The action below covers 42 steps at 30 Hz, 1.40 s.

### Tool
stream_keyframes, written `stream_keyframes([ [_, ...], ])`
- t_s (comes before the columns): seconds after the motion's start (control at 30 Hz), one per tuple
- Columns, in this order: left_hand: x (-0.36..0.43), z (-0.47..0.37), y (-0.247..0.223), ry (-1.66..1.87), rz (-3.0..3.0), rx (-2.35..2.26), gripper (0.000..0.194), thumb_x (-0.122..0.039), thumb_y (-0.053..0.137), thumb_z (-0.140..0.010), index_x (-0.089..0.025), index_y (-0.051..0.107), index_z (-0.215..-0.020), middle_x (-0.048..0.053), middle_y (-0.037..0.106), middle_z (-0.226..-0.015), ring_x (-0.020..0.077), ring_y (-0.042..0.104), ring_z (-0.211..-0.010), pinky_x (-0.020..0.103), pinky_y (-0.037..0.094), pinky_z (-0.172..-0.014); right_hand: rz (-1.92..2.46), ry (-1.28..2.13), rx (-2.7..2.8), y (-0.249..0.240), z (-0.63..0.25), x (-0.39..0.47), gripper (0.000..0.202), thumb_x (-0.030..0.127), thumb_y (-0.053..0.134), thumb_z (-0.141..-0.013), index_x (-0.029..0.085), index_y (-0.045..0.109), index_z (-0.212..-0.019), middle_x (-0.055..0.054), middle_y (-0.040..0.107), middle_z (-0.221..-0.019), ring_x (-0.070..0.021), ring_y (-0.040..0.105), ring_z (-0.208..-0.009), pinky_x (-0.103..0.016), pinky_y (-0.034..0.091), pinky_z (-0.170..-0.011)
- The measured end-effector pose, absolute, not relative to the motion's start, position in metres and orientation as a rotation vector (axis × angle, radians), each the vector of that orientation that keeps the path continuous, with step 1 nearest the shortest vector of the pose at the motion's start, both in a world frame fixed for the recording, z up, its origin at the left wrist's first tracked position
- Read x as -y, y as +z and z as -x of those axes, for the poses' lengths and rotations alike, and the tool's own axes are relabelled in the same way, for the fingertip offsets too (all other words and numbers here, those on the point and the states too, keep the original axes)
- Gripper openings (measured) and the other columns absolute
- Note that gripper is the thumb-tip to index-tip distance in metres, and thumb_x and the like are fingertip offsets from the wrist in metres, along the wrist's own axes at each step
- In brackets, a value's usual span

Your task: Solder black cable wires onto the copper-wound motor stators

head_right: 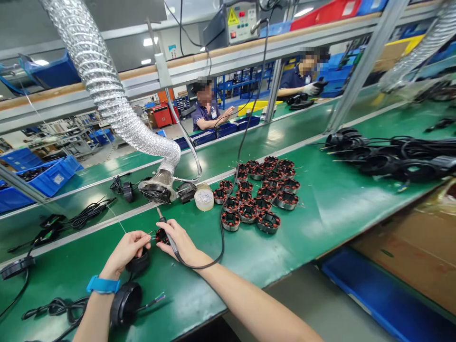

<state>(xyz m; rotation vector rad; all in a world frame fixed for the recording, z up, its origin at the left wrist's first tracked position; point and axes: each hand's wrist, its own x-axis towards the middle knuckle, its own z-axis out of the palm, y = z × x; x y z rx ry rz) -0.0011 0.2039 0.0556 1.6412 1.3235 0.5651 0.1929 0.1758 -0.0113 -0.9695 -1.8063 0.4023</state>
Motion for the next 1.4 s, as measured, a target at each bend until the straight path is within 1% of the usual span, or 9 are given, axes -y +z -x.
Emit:
stream_keyframes([
  [0.17, -0.201, -0.003, 0.074, 0.494, -1.655, -1.297, 0.05, -0.065, 0.07, -0.06, -0.017, 0.058, -0.064, -0.005, 0.045, -0.05, 0.0096, 0.034, -0.049, 0.024, 0.023, -0.051, 0.903, 0.422, 1.824, -0.012, -0.204, -0.181, 0.06, 0.022, 0.072, -0.081, 0.026, 0.048, -0.136, -0.005, 0.05, -0.112, -0.0165, 0.057, -0.095, -0.028, 0.049, -0.086],
  [0.3, -0.205, 0.006, 0.09, 0.324, -1.694, -1.249, 0.043, -0.055, 0.076, -0.058, -0.015, 0.063, -0.07, -0.004, 0.052, -0.055, 0.01, 0.039, -0.052, 0.024, 0.025, -0.052, 0.881, 0.423, 1.835, -0.011, -0.208, -0.182, 0.059, 0.024, 0.072, -0.082, 0.024, 0.047, -0.136, -0.005, 0.05, -0.112, -0.0161, 0.057, -0.094, -0.028, 0.048, -0.086],
  [0.47, -0.218, 0.02, 0.099, 0.169, -1.677, -1.194, 0.041, -0.054, 0.075, -0.063, -0.015, 0.065, -0.071, 0.0, 0.059, -0.061, 0.012, 0.047, -0.056, 0.024, 0.03, -0.056, 0.889, 0.409, 1.823, -0.011, -0.208, -0.183, 0.061, 0.023, 0.074, -0.081, 0.024, 0.046, -0.135, -0.005, 0.05, -0.11, -0.015, 0.056, -0.088, -0.027, 0.049, -0.081],
  [0.67, -0.22, -0.002, 0.093, 0.152, -1.612, -1.235, 0.049, -0.062, 0.077, -0.057, -0.016, 0.06, -0.062, -0.008, 0.039, -0.047, 0.0066, 0.02, -0.045, 0.026, 0.011, -0.05, 0.886, 0.418, 1.826, -0.011, -0.207, -0.183, 0.062, 0.022, 0.075, -0.08, 0.024, 0.047, -0.135, -0.006, 0.051, -0.112, -0.0165, 0.058, -0.092, -0.029, 0.05, -0.084],
  [0.83, -0.219, -0.008, 0.09, 0.185, -1.611, -1.282, 0.052, -0.064, 0.078, -0.055, -0.015, 0.063, -0.065, -0.008, 0.037, -0.047, 0.0067, 0.019, -0.047, 0.027, 0.01, -0.05, 0.871, 0.425, 1.831, -0.01, -0.207, -0.181, 0.062, 0.02, 0.074, -0.081, 0.023, 0.046, -0.136, -0.006, 0.051, -0.112, -0.0164, 0.058, -0.091, -0.029, 0.05, -0.083],
  [0.97, -0.221, 0.009, 0.093, 0.248, -1.497, -1.239, 0.05, -0.059, 0.077, -0.06, -0.012, 0.069, -0.076, -0.002, 0.053, -0.058, 0.0066, 0.032, -0.048, 0.024, 0.018, -0.05, 0.877, 0.413, 1.834, -0.009, -0.207, -0.18, 0.061, 0.02, 0.073, -0.081, 0.024, 0.046, -0.135, -0.005, 0.051, -0.11, -0.0162, 0.058, -0.09, -0.029, 0.05, -0.083],
  [1.07, -0.221, 0.014, 0.094, 0.296, -1.462, -1.252, 0.046, -0.053, 0.081, -0.057, -0.012, 0.067, -0.071, 0.001, 0.059, -0.064, 0.0069, 0.038, -0.049, 0.024, 0.022, -0.051, 0.887, 0.409, 1.838, -0.009, -0.206, -0.18, 0.061, 0.022, 0.074, -0.081, 0.023, 0.046, -0.135, -0.005, 0.05, -0.11, -0.0168, 0.058, -0.091, -0.029, 0.05, -0.083],
  [1.23, -0.219, -0.004, 0.083, 0.342, -1.482, -1.35, 0.05, -0.058, 0.08, -0.055, -0.013, 0.068, -0.072, -0.01, 0.03, -0.044, 0.0054, 0.014, -0.044, 0.027, 0.007, -0.048, 0.879, 0.418, 1.836, -0.01, -0.205, -0.18, 0.06, 0.022, 0.073, -0.083, 0.023, 0.045, -0.136, -0.006, 0.05, -0.111, -0.0174, 0.057, -0.092, -0.03, 0.05, -0.084],
  [1.4, -0.219, -0.004, 0.081, 0.346, -1.492, -1.351, 0.059, -0.063, 0.078, -0.056, -0.01, 0.07, -0.081, -0.011, 0.03, -0.044, 0.0049, 0.013, -0.044, 0.027, 0.006, -0.047, 0.867, 0.419, 1.823, -0.013, -0.204, -0.181, 0.061, 0.022, 0.073, -0.083, 0.025, 0.045, -0.136, -0.006, 0.051, -0.112, -0.0171, 0.059, -0.091, -0.03, 0.051, -0.083],
])
